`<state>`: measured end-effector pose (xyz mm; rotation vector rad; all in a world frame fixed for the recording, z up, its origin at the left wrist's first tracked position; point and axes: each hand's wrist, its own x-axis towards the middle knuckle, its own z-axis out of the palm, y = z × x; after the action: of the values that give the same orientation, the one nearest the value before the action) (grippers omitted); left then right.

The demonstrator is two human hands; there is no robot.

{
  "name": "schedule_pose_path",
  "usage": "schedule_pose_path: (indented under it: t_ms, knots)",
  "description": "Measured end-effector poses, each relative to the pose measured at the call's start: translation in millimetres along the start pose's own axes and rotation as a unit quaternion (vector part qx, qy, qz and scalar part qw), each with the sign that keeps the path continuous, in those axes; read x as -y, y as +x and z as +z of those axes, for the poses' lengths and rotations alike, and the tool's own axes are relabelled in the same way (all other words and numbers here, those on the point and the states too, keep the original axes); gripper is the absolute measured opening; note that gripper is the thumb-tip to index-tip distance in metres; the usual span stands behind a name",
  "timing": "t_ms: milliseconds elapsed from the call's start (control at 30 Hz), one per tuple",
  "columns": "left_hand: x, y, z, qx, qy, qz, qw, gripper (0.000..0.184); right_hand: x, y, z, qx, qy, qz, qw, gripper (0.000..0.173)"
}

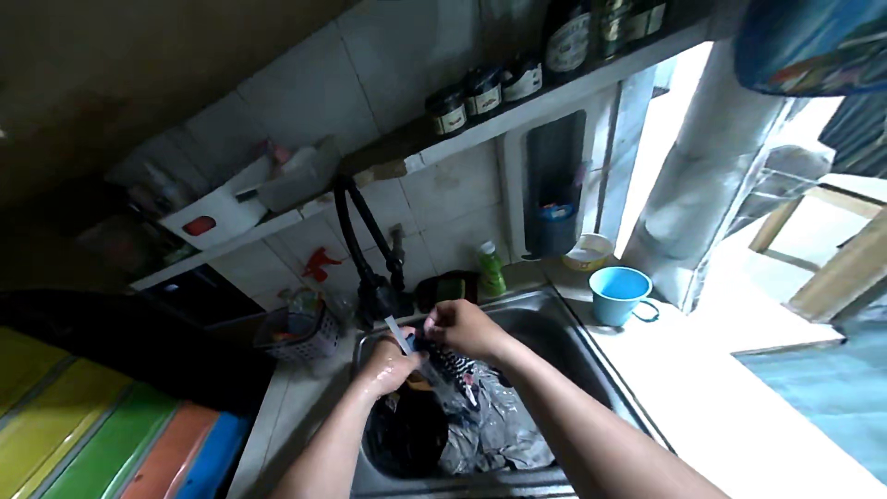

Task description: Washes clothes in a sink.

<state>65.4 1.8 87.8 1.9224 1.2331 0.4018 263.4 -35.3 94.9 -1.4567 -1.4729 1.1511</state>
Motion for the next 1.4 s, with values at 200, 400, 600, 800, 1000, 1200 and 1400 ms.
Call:
schedule_pose_path:
  t_ms: [200, 400, 600, 800, 1000, 1200, 1400]
  knots:
    - [-21, -2, 0, -0.025, 0.332, 0.083, 0.939, 0.023, -15, -9, 7, -0.053, 0.014, -0.018, 0.998, 0.014]
    - [-12, 0, 14, -0.059, -0.065, -0.008, 0.996, 0.036, -16, 6, 17, -0.064, 0.047, 0.043, 0.996, 0.014]
    - [18, 3, 21, -0.005, 0.062, 0.034, 0.998, 0.047, -36, -3, 29, 0.005, 0.325, 0.077, 0.942, 0.012]
    - [-9, 4, 11, -0.120, 0.016, -0.020, 0.992, 0.022, -87, -14, 59, 0.001, -0.080, 0.105, 0.991, 0.089]
    - [-8, -1, 7, -0.239, -0.283, -0.066, 0.927, 0.025, -56, -11, 56, -0.157, -0.133, 0.105, 0.973, 0.045]
    - [10, -17, 26, -0.104, -0.480, -0.198, 0.848, 0.061, -3, -5, 51, -0.141, -0.045, 0.006, 0.989, 0.056]
    - [34, -2, 60, -0.202, -0.322, -0.195, 0.904, 0.030, -52, -7, 69, -0.018, 0.283, 0.106, 0.953, 0.066]
